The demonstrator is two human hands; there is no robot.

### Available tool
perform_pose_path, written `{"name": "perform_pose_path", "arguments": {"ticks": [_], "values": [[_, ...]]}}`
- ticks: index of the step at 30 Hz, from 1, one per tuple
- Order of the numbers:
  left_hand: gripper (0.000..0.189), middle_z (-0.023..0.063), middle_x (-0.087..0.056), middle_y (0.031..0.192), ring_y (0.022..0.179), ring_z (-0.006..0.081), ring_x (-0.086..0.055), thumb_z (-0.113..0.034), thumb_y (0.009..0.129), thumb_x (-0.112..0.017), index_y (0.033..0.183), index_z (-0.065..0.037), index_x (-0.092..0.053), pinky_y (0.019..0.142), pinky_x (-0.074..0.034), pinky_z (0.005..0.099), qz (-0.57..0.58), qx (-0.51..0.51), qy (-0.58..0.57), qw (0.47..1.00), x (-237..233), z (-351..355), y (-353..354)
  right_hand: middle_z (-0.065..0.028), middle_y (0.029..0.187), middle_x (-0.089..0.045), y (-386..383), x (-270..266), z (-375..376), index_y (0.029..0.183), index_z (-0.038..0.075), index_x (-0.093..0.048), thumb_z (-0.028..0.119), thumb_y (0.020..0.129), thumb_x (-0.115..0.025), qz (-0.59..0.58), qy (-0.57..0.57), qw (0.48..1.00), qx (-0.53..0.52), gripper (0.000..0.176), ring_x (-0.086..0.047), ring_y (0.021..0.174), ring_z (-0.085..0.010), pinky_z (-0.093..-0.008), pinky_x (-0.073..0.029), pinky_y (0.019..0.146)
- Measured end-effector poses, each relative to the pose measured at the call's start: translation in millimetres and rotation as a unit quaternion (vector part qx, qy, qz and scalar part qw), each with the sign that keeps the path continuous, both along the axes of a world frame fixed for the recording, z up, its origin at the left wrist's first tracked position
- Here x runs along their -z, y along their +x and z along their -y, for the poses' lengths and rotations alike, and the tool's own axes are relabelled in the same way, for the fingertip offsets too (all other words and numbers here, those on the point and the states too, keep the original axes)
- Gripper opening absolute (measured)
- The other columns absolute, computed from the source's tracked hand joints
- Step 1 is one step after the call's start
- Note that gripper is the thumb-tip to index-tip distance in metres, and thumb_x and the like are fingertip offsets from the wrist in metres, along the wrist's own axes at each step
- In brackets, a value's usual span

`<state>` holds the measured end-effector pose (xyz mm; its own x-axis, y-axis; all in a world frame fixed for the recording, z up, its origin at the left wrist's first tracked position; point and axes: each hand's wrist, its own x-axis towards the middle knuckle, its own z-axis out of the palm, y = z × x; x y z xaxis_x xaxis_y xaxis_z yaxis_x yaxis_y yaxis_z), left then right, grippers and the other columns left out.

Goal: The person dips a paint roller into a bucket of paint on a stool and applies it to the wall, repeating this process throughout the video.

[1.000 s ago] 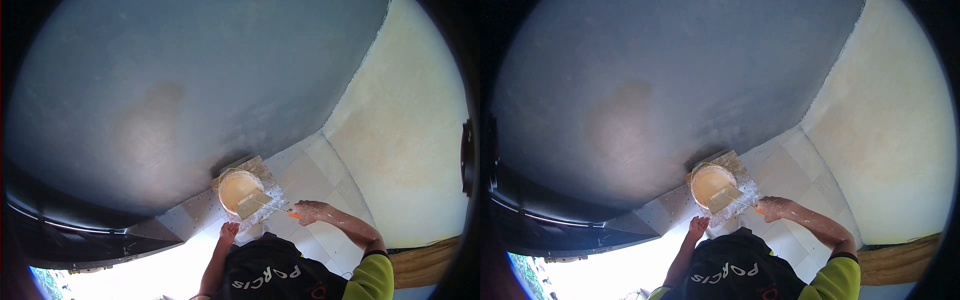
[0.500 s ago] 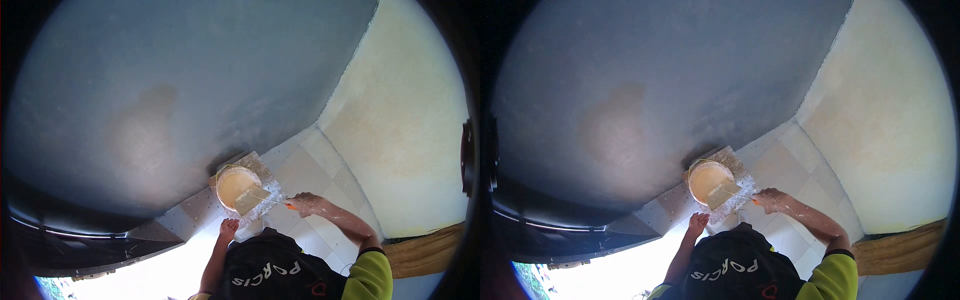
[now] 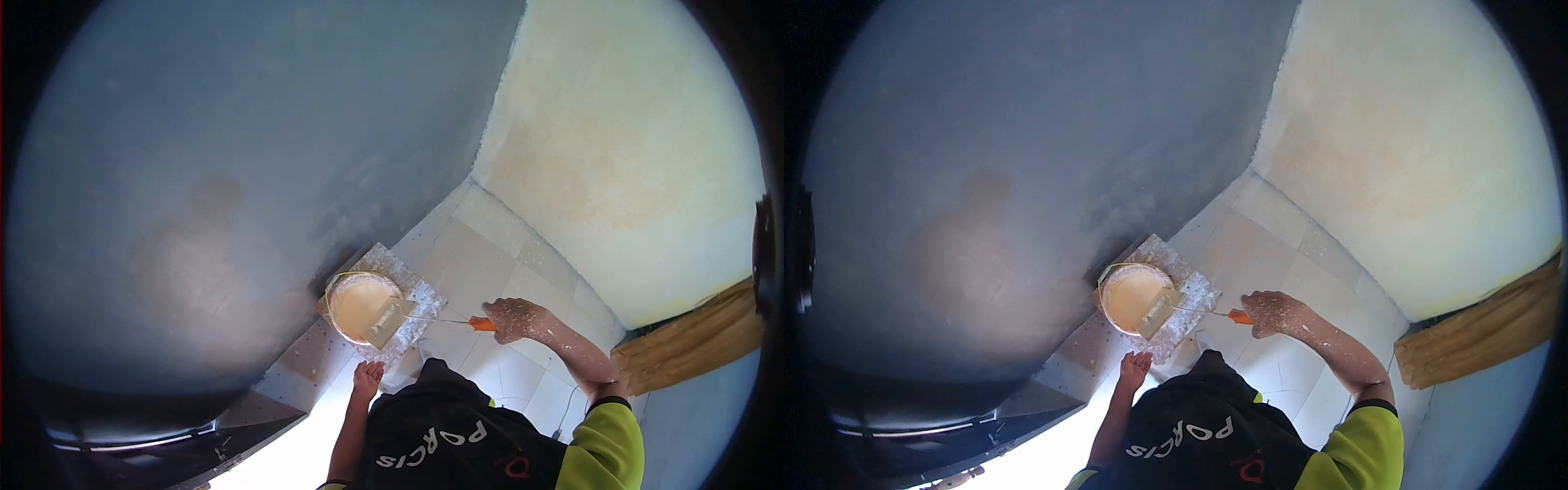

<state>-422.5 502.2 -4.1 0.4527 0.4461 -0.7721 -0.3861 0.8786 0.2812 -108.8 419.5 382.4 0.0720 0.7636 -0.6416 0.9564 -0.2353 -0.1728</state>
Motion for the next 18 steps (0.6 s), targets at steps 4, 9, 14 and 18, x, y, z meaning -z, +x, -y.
{"name": "perform_pose_path", "arguments": {"ticks": [4,9,14,18], "values": [[0.048,0.0227,-0.050,0.116,0.105,0.0290,-0.052,-0.027,0.086,-0.039,0.122,0.004,-0.033,0.087,-0.043,0.0366,0.003,0.015,-0.015,1.000,0.5,-3.3,-0.2,-0.0199,0.084,-0.059,-9.3,-11.8,13.6,0.108,-0.004,-0.044,0.007,0.064,-0.057,-0.034,-0.178,0.979,0.095,0.047,-0.060,0.084,-0.0330,-0.0423,-0.048,0.072],[0.049,0.0230,-0.049,0.117,0.104,0.0295,-0.052,-0.027,0.086,-0.039,0.123,0.005,-0.032,0.086,-0.044,0.0371,0.005,0.039,-0.017,0.999,-6.1,-4.5,-7.3,-0.0198,0.082,-0.060,-10.0,105.2,74.5,0.104,-0.002,-0.048,0.032,0.081,-0.050,-0.010,0.012,0.998,0.065,0.041,-0.060,0.081,-0.0348,-0.0452,-0.048,0.071],[0.049,0.0225,-0.049,0.118,0.105,0.0299,-0.052,-0.027,0.087,-0.040,0.123,0.005,-0.032,0.086,-0.043,0.0372,0.010,0.051,0.001,0.999,2.3,7.1,-22.4,-0.0212,0.078,-0.061,-63.4,120.0,103.2,0.100,0.001,-0.051,0.041,0.085,-0.047,0.006,0.073,0.983,0.166,0.043,-0.060,0.075,-0.0375,-0.0472,-0.048,0.067],[0.048,0.0215,-0.049,0.118,0.107,0.0300,-0.051,-0.026,0.087,-0.040,0.123,0.005,-0.032,0.086,-0.044,0.0375,-0.010,0.069,-0.025,0.997,0.5,21.2,-24.4,-0.0204,0.076,-0.061,-75.8,132.9,107.8,0.101,0.002,-0.050,0.038,0.084,-0.048,0.017,0.067,0.984,0.166,0.041,-0.061,0.074,-0.0372,-0.0478,-0.048,0.065]]}}
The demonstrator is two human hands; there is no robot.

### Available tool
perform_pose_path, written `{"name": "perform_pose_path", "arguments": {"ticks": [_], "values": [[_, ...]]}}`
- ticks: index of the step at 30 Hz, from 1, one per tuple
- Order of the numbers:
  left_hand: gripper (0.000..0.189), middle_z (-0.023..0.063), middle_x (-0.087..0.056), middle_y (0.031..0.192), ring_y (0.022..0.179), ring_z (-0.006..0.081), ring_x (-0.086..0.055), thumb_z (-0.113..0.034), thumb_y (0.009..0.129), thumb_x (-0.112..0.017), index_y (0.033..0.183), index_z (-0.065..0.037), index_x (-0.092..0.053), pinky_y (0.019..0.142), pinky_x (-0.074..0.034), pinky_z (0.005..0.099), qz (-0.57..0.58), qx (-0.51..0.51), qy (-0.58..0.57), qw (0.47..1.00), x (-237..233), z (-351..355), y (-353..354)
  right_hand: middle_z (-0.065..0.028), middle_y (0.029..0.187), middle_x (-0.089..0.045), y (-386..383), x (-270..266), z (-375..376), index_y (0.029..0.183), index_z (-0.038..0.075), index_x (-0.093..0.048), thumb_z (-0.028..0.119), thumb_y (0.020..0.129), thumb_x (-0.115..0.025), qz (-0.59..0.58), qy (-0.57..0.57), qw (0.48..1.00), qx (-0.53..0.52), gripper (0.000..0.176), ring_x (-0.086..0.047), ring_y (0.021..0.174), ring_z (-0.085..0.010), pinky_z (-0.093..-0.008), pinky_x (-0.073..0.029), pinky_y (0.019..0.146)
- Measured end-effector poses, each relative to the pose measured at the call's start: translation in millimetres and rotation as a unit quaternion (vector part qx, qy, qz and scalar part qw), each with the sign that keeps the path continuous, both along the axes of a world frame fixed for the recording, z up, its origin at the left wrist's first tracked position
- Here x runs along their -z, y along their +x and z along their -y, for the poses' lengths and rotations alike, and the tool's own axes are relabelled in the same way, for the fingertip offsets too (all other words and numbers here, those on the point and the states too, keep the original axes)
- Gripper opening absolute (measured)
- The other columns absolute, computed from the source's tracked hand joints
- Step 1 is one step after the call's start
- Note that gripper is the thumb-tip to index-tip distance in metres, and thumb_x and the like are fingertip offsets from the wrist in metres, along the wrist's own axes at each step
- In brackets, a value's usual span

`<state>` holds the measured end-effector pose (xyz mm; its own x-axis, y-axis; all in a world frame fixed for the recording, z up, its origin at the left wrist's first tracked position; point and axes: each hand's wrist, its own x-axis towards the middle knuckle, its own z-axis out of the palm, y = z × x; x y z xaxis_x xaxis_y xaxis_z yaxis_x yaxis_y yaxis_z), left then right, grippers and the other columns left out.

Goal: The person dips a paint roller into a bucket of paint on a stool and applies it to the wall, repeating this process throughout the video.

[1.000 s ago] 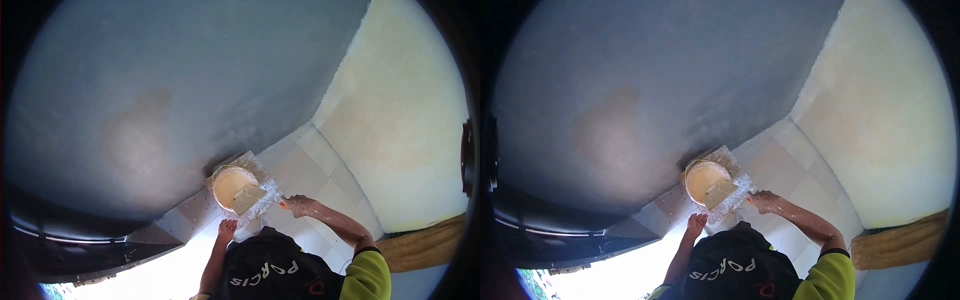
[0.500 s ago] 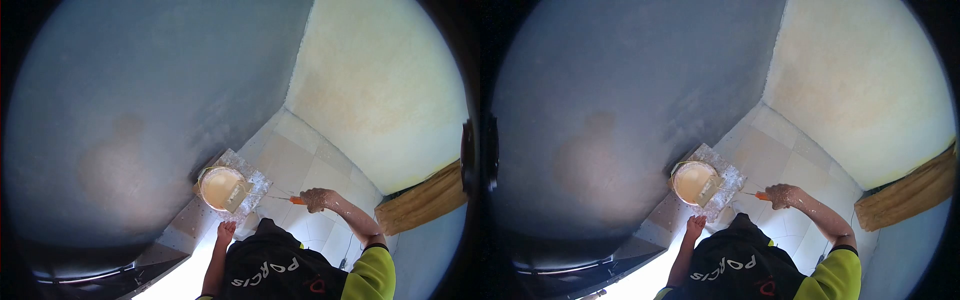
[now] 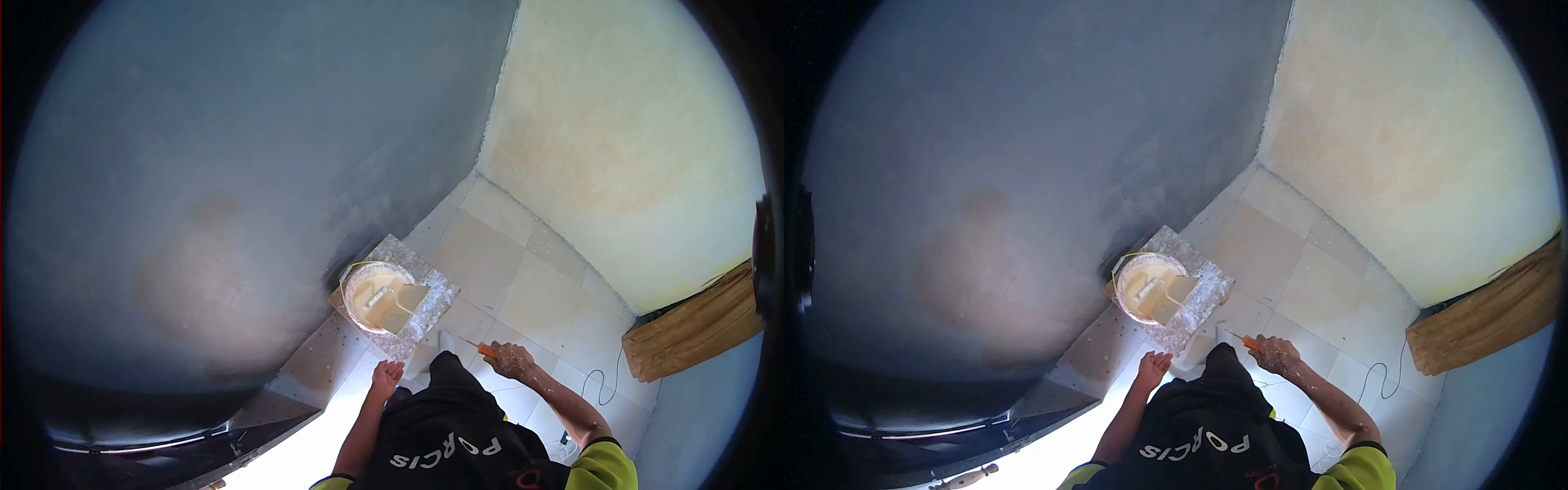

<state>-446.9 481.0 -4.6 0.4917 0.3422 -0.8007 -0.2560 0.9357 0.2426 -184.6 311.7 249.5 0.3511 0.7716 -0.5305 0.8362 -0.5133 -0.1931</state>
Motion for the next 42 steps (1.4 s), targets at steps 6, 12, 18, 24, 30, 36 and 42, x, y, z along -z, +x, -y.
{"name": "perform_pose_path", "arguments": {"ticks": [6,12,18,24,30,36,42], "values": [[0.049,0.0208,-0.048,0.121,0.108,0.0293,-0.051,-0.027,0.087,-0.038,0.123,0.005,-0.032,0.088,-0.043,0.0377,0.012,0.001,0.009,1.000,-1.9,14.3,-1.2,-0.0211,0.078,-0.061,-0.5,12.9,12.9,0.098,0.003,-0.051,0.039,0.081,-0.052,-0.009,0.035,0.998,0.050,0.040,-0.060,0.074,-0.0394,-0.0491,-0.048,0.065],[0.040,0.0194,-0.054,0.113,0.103,0.0291,-0.054,-0.028,0.085,-0.041,0.111,0.003,-0.043,0.086,-0.043,0.0377,-0.022,-0.034,0.025,0.999,-5.1,37.4,6.1,-0.0208,0.078,-0.060,37.3,92.8,17.3,0.096,0.002,-0.052,0.030,0.079,-0.052,-0.094,-0.019,0.993,-0.074,0.033,-0.059,0.076,-0.0389,-0.0474,-0.046,0.070],[0.041,0.0153,-0.058,0.100,0.093,0.0288,-0.056,-0.037,0.082,-0.043,0.101,-0.001,-0.051,0.086,-0.045,0.0400,0.074,0.119,0.129,0.982,53.2,85.0,7.2,-0.0224,0.082,-0.059,33.0,104.2,58.7,0.091,-0.002,-0.055,0.046,0.084,-0.047,-0.280,0.156,0.944,0.081,0.050,-0.057,0.080,-0.0353,-0.0428,-0.044,0.072],[0.036,0.0171,-0.058,0.091,0.081,0.0289,-0.060,-0.031,0.084,-0.036,0.099,-0.001,-0.049,0.067,-0.050,0.0359,-0.042,0.139,-0.043,0.988,86.9,135.3,58.5,-0.0206,0.077,-0.058,61.2,96.3,149.6,0.094,-0.002,-0.053,0.052,0.084,-0.045,-0.293,0.210,0.903,0.232,0.055,-0.057,0.074,-0.0315,-0.0414,-0.044,0.069],[0.033,0.0165,-0.058,0.099,0.082,0.0276,-0.060,-0.032,0.085,-0.039,0.099,-0.003,-0.047,0.056,-0.049,0.0323,-0.111,0.186,0.099,0.971,63.0,175.5,161.8,-0.0034,0.053,-0.048,90.6,135.9,272.8,0.090,0.006,-0.052,0.039,0.083,-0.056,-0.371,0.298,0.758,0.446,0.034,-0.046,0.042,-0.0104,-0.0273,-0.038,0.041],[0.037,0.0070,-0.053,0.116,0.103,0.0249,-0.054,-0.032,0.086,-0.043,0.113,-0.007,-0.042,0.080,-0.044,0.0347,-0.054,0.257,0.142,0.955,19.3,191.8,273.5,-0.0155,0.067,-0.054,121.0,156.8,337.8,0.084,-0.001,-0.051,0.047,0.078,-0.058,-0.132,0.307,0.759,0.559,0.049,-0.056,0.064,-0.0242,-0.0386,-0.045,0.059],[0.038,0.0076,-0.050,0.124,0.108,0.0242,-0.052,-0.032,0.087,-0.039,0.116,-0.008,-0.042,0.083,-0.041,0.0337,-0.023,0.368,0.202,0.907,-1.2,202.9,359.1,-0.0109,0.061,-0.052,169.1,170.1,339.9,0.084,-0.001,-0.052,0.042,0.076,-0.063,-0.159,0.360,0.649,0.651,0.044,-0.054,0.056,-0.0198,-0.0366,-0.044,0.052]]}}
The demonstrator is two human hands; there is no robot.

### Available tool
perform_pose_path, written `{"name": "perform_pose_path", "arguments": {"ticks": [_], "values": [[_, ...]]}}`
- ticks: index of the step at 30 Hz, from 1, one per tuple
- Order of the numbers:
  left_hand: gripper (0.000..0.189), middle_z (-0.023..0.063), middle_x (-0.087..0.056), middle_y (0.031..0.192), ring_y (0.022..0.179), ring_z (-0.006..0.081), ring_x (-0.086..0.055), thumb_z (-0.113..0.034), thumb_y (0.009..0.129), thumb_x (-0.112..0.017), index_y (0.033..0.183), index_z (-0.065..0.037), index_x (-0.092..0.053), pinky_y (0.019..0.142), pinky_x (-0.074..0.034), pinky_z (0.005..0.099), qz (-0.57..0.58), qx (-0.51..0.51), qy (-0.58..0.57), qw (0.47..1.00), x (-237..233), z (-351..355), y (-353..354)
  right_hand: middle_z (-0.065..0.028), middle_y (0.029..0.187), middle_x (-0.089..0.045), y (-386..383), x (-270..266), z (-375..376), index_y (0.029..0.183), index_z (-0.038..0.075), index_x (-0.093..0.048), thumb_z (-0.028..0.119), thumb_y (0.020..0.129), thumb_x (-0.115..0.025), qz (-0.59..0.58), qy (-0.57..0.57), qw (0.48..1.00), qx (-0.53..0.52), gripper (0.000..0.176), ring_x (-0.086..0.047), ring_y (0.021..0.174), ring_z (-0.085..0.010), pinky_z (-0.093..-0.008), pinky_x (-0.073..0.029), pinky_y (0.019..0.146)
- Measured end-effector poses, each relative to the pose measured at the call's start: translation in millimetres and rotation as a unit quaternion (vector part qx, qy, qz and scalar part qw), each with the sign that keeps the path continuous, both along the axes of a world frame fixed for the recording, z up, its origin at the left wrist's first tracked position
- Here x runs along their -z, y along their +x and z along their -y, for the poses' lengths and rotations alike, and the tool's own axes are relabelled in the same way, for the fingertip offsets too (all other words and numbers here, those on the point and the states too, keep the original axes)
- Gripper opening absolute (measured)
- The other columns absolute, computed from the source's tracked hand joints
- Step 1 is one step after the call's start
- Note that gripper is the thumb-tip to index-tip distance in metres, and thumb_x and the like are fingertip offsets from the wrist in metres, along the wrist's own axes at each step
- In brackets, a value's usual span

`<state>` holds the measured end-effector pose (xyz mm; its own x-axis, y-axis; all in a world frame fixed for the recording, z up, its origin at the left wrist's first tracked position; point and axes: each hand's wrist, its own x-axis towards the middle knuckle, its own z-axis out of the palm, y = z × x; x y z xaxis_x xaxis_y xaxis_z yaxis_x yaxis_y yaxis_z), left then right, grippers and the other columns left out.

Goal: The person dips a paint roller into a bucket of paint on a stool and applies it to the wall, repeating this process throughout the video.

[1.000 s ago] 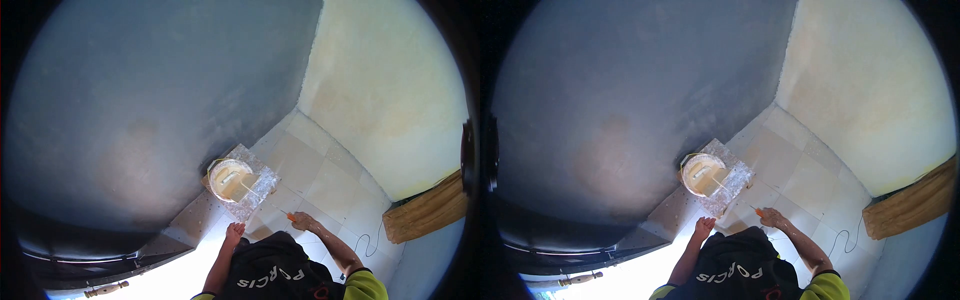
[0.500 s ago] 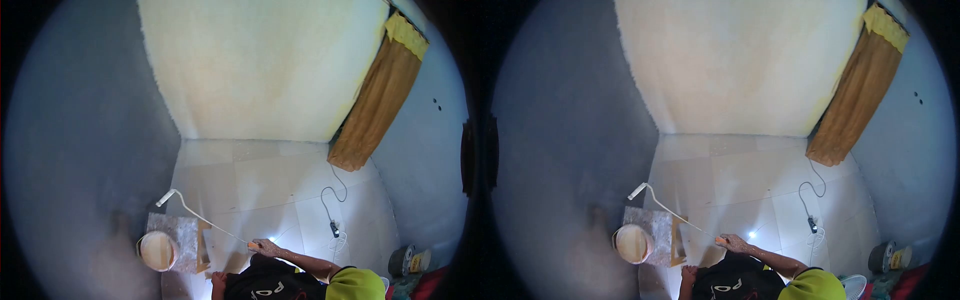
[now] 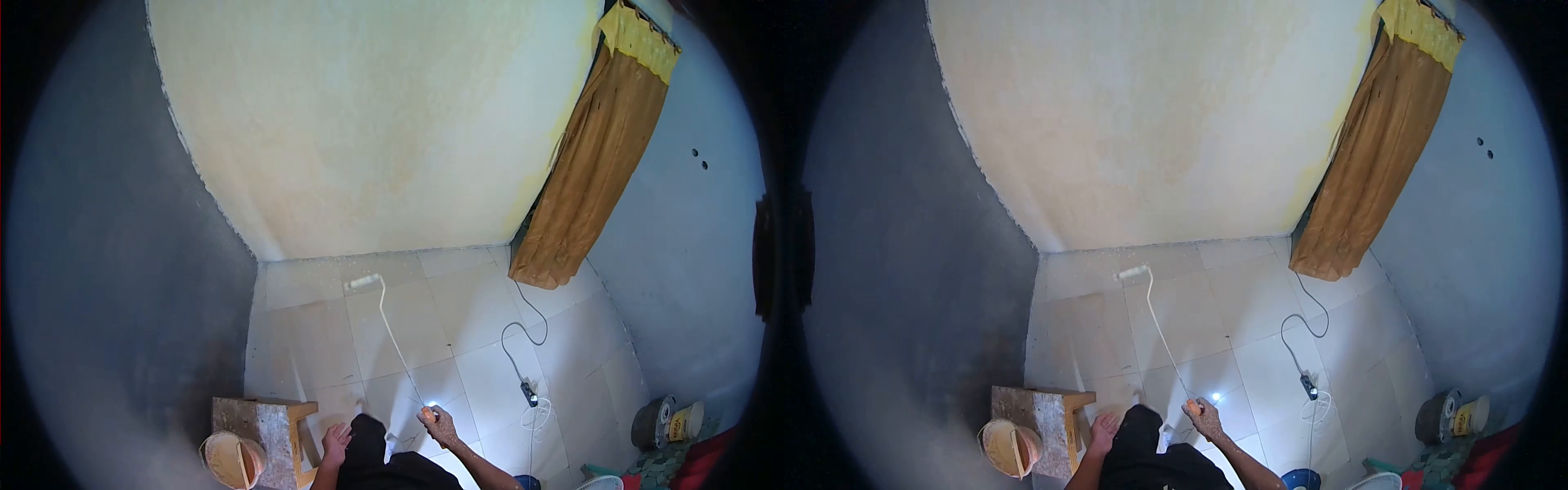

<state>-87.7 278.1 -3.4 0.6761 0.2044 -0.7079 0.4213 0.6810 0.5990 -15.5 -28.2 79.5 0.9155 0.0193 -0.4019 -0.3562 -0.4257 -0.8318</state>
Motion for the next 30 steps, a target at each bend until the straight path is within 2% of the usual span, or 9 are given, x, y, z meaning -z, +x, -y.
{"name": "perform_pose_path", "arguments": {"ticks": [2,6,9,12,17,21,24,28,30], "values": [[0.036,0.0075,-0.051,0.122,0.106,0.0247,-0.053,-0.032,0.087,-0.040,0.114,-0.009,-0.043,0.082,-0.042,0.0339,-0.045,0.017,-0.015,0.999,9.2,-0.6,31.3,-0.0059,0.059,-0.051,26.6,-2.7,-2.4,0.084,0.001,-0.053,0.039,0.075,-0.066,-0.059,0.171,0.983,0.026,0.041,-0.051,0.048,-0.0133,-0.0301,-0.042,0.044],[0.033,0.0074,-0.051,0.121,0.104,0.0250,-0.054,-0.032,0.086,-0.040,0.110,-0.009,-0.045,0.079,-0.043,0.0334,-0.061,0.006,-0.033,0.998,33.1,-7.9,96.0,-0.0014,0.053,-0.049,99.1,8.3,-10.5,0.070,0.005,-0.050,0.038,0.074,-0.067,-0.138,0.146,0.980,0.006,0.037,-0.046,0.042,-0.0100,-0.0254,-0.038,0.038],[0.033,0.0084,-0.054,0.117,0.099,0.0264,-0.057,-0.032,0.085,-0.043,0.107,-0.008,-0.047,0.072,-0.046,0.0334,-0.076,0.000,-0.054,0.996,58.9,-17.4,159.3,-0.0015,0.050,-0.047,157.0,8.3,-17.5,0.059,0.006,-0.048,0.042,0.074,-0.065,-0.120,-0.006,0.992,0.048,0.042,-0.046,0.040,-0.0105,-0.0266,-0.039,0.038],[0.035,0.0105,-0.055,0.115,0.096,0.0276,-0.058,-0.031,0.085,-0.044,0.108,-0.005,-0.046,0.075,-0.047,0.0359,-0.033,0.038,-0.056,0.997,100.0,-29.8,208.9,-0.0021,0.050,-0.047,200.8,5.1,-18.9,0.060,0.005,-0.049,0.045,0.076,-0.062,-0.134,0.046,0.986,0.083,0.045,-0.046,0.040,-0.0113,-0.0266,-0.038,0.037],[0.031,0.0117,-0.055,0.114,0.094,0.0261,-0.059,-0.028,0.087,-0.042,0.106,-0.005,-0.050,0.074,-0.049,0.0357,-0.088,0.104,0.039,0.990,34.5,-13.9,279.1,-0.0052,0.049,-0.049,280.4,10.2,-31.8,0.061,0.002,-0.054,0.049,0.076,-0.061,-0.104,0.029,0.992,0.062,0.050,-0.049,0.042,-0.0151,-0.0312,-0.041,0.043],[0.039,0.0109,-0.055,0.114,0.096,0.0230,-0.057,-0.027,0.085,-0.049,0.116,-0.004,-0.046,0.074,-0.049,0.0343,-0.110,0.212,0.102,0.966,29.6,-15.4,316.0,-0.0103,0.054,-0.054,352.8,114.8,-46.2,0.069,-0.002,-0.057,0.048,0.076,-0.059,-0.031,-0.035,0.998,0.041,0.050,-0.054,0.048,-0.0201,-0.0348,-0.043,0.048],[0.047,0.0110,-0.055,0.114,0.098,0.0218,-0.056,-0.025,0.082,-0.056,0.122,-0.002,-0.044,0.074,-0.049,0.0342,-0.135,0.237,0.171,0.947,67.3,-20.9,312.2,-0.0124,0.056,-0.055,412.3,74.6,-66.7,0.077,-0.001,-0.059,0.047,0.078,-0.057,-0.029,0.002,0.999,0.039,0.047,-0.054,0.050,-0.0251,-0.0377,-0.044,0.051],[0.053,0.0180,-0.049,0.122,0.109,0.0276,-0.050,-0.021,0.079,-0.059,0.123,0.002,-0.041,0.089,-0.042,0.0363,-0.065,0.271,0.401,0.873,76.3,-30.7,319.3,-0.0098,0.051,-0.049,506.4,87.1,-99.9,0.071,0.001,-0.055,0.040,0.085,-0.050,0.037,0.048,0.996,0.065,0.041,-0.049,0.046,-0.0232,-0.0362,-0.041,0.048],[0.059,0.0212,-0.044,0.125,0.114,0.0294,-0.047,-0.016,0.076,-0.060,0.127,0.003,-0.035,0.095,-0.037,0.0349,-0.105,0.242,0.393,0.881,48.2,-28.2,332.9,-0.0083,0.049,-0.046,550.6,115.6,-109.2,0.069,0.002,-0.053,0.037,0.087,-0.048,0.092,0.048,0.993,0.061,0.040,-0.047,0.044,-0.0208,-0.0349,-0.039,0.046]]}}
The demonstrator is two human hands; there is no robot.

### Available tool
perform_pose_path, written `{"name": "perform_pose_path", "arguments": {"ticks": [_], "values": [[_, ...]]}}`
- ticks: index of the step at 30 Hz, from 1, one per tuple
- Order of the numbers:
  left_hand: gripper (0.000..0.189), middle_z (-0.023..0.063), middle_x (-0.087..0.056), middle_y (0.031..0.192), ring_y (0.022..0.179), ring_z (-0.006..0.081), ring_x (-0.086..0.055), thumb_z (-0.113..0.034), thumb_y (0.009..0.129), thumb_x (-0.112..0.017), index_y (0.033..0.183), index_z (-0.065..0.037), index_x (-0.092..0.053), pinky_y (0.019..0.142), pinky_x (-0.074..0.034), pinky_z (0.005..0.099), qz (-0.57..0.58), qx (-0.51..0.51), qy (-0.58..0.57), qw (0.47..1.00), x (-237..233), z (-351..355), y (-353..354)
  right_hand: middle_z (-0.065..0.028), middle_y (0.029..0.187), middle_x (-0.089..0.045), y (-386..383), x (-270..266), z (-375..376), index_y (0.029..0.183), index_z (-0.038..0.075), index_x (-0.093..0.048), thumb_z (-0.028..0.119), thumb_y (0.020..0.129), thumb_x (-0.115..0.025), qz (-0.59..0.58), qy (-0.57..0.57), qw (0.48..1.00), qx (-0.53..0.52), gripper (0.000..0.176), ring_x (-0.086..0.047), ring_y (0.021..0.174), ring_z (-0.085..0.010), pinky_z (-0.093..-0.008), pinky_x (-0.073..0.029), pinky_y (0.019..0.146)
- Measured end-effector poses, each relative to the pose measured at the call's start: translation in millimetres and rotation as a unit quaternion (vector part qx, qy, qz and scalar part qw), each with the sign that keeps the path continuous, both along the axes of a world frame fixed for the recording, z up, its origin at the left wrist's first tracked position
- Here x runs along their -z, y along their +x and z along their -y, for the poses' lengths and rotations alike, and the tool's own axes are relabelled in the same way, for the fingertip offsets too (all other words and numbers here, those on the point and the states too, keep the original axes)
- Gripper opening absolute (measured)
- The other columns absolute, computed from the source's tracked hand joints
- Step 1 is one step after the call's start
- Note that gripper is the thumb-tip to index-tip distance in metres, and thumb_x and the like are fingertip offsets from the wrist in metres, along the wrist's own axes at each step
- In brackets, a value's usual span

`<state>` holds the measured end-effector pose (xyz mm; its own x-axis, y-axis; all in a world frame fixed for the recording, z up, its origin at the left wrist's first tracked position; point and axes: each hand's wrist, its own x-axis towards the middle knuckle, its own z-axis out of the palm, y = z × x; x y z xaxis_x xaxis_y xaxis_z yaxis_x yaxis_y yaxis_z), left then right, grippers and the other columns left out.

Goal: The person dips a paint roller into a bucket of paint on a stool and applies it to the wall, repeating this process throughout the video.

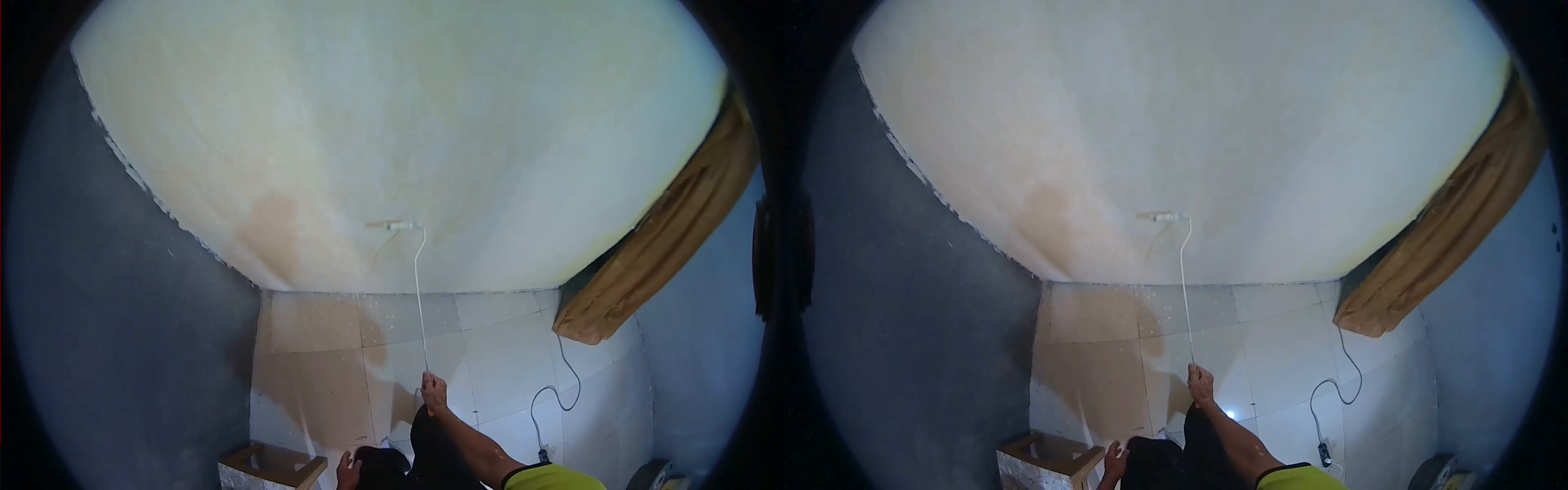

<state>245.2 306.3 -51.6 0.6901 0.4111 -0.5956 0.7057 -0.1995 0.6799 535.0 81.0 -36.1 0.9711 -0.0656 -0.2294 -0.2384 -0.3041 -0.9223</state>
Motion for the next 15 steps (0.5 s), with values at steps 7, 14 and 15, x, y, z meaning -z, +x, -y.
{"name": "perform_pose_path", "arguments": {"ticks": [7,14,15], "values": [[0.070,0.0244,-0.036,0.130,0.123,0.0338,-0.035,-0.019,0.069,-0.066,0.128,0.002,-0.034,0.102,-0.027,0.0384,0.020,0.074,0.106,0.991,2.0,-0.3,49.7,-0.0079,0.051,-0.041,115.0,65.9,-46.7,0.064,0.003,-0.043,0.029,0.091,-0.037,0.047,0.002,0.999,0.014,0.037,-0.042,0.044,-0.0177,-0.0326,-0.035,0.043],[0.070,0.0236,-0.035,0.131,0.127,0.0355,-0.027,-0.032,0.065,-0.067,0.124,-0.004,-0.041,0.102,-0.024,0.0466,-0.078,0.200,0.093,0.972,72.7,-8.9,48.2,-0.0096,0.052,-0.040,156.7,162.8,-63.0,0.063,0.003,-0.041,0.028,0.090,-0.040,0.048,0.032,0.998,0.004,0.037,-0.043,0.046,-0.0197,-0.0341,-0.036,0.045],[0.072,0.0218,-0.033,0.133,0.125,0.0365,-0.029,-0.027,0.066,-0.068,0.127,-0.005,-0.038,0.101,-0.027,0.0454,-0.045,0.230,0.112,0.966,90.8,-12.3,32.4,-0.0049,0.051,-0.039,151.4,183.3,-64.3,0.064,0.005,-0.041,0.031,0.090,-0.042,0.032,0.037,0.999,0.019,0.037,-0.040,0.046,-0.0147,-0.0306,-0.034,0.044]]}}
